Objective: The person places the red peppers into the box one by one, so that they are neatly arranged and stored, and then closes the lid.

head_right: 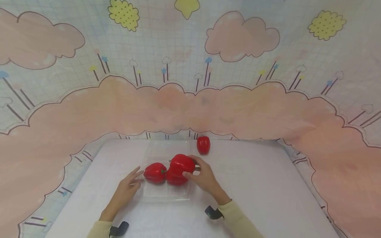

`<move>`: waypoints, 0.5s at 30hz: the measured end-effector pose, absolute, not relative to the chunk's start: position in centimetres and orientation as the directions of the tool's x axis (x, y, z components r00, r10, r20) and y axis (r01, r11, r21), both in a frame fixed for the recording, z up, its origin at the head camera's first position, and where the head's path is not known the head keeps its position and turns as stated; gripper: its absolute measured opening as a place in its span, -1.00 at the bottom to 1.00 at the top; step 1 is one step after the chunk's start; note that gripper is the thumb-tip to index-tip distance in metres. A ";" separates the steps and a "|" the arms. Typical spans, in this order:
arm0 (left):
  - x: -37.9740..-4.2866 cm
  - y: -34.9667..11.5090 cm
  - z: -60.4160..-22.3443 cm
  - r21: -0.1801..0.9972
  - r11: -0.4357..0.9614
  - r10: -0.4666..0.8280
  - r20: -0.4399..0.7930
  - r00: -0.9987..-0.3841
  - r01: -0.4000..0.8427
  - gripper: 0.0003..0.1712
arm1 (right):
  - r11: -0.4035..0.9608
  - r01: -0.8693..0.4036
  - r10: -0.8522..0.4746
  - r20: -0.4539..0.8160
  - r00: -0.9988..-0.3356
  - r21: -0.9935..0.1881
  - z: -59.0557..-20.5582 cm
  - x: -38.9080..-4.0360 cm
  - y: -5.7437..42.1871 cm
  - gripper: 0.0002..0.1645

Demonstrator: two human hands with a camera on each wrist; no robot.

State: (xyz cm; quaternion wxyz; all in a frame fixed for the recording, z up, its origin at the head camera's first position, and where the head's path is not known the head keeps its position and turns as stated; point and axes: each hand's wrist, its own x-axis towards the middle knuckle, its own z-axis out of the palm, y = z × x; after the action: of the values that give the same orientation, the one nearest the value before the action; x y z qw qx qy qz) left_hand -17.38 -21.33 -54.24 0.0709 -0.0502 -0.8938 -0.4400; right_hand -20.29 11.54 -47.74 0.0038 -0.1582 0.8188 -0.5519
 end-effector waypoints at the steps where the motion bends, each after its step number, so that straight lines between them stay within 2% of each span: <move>1: -17.4 -21.3 -54.2 0.779 0.608 0.026 0.169 -0.985 0.150 -0.46 | 0.336 -0.249 -0.263 0.164 -0.951 -0.908 -47.7 -20.2 11.4 -0.16; 15: -17.4 -21.4 -54.1 0.776 0.609 0.034 0.183 -0.983 0.166 -0.45 | 0.329 -0.221 -0.293 0.123 -0.948 -0.918 -48.7 -19.3 9.7 -0.16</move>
State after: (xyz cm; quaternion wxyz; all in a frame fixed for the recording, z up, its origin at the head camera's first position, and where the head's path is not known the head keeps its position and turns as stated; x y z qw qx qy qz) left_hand -17.40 -21.37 -54.13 0.0749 -0.0558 -0.8938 -0.4385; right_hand -19.32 9.68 -48.74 0.0322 -0.1577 0.8145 -0.5574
